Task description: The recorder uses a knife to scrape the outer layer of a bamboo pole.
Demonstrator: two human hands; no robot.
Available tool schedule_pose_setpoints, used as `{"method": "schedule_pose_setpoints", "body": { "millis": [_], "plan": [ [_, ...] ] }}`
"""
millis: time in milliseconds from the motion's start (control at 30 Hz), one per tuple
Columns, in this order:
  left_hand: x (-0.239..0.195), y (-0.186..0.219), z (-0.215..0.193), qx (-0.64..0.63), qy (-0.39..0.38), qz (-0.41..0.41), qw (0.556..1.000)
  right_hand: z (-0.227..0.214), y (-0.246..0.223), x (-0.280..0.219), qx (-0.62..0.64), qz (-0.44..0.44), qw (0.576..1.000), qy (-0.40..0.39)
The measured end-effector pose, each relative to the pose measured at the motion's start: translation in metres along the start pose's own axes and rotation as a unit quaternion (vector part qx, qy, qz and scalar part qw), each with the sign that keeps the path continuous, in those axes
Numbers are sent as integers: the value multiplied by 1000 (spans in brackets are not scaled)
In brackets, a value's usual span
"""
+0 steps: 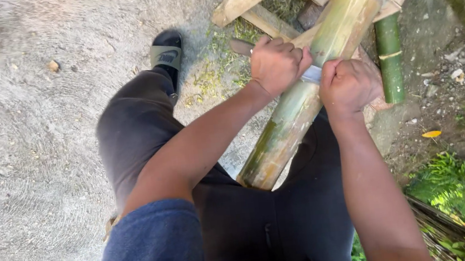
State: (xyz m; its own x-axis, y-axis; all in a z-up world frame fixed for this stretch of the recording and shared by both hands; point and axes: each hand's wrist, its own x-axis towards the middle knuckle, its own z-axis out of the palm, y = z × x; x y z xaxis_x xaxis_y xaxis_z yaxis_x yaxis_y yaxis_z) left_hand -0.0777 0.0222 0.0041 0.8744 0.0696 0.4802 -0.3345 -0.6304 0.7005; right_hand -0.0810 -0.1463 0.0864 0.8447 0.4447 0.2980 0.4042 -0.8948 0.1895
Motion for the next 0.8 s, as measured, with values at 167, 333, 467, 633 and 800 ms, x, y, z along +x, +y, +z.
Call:
{"method": "schedule_pose_setpoints", "body": {
  "millis": [167, 333, 467, 633, 800],
  "plan": [
    [-13, 14, -17, 2, 2, -19, 1000, -13, -12, -14, 11, -9, 1000, 7],
    [-17, 12, -14, -17, -43, -8, 999, -9, -9, -15, 26, 16, 999, -15],
    [-16, 9, -9, -9, -11, -19, 1000, -4, -7, -13, 5, 2, 1000, -12],
    [-32, 19, -30, -7, -32, -27, 999, -28, -27, -29, 22, -3, 1000, -1],
    [-20, 11, -13, -3, -50, -13, 999, -8, -7, -16, 10, 5, 1000, -14]
  ]
}}
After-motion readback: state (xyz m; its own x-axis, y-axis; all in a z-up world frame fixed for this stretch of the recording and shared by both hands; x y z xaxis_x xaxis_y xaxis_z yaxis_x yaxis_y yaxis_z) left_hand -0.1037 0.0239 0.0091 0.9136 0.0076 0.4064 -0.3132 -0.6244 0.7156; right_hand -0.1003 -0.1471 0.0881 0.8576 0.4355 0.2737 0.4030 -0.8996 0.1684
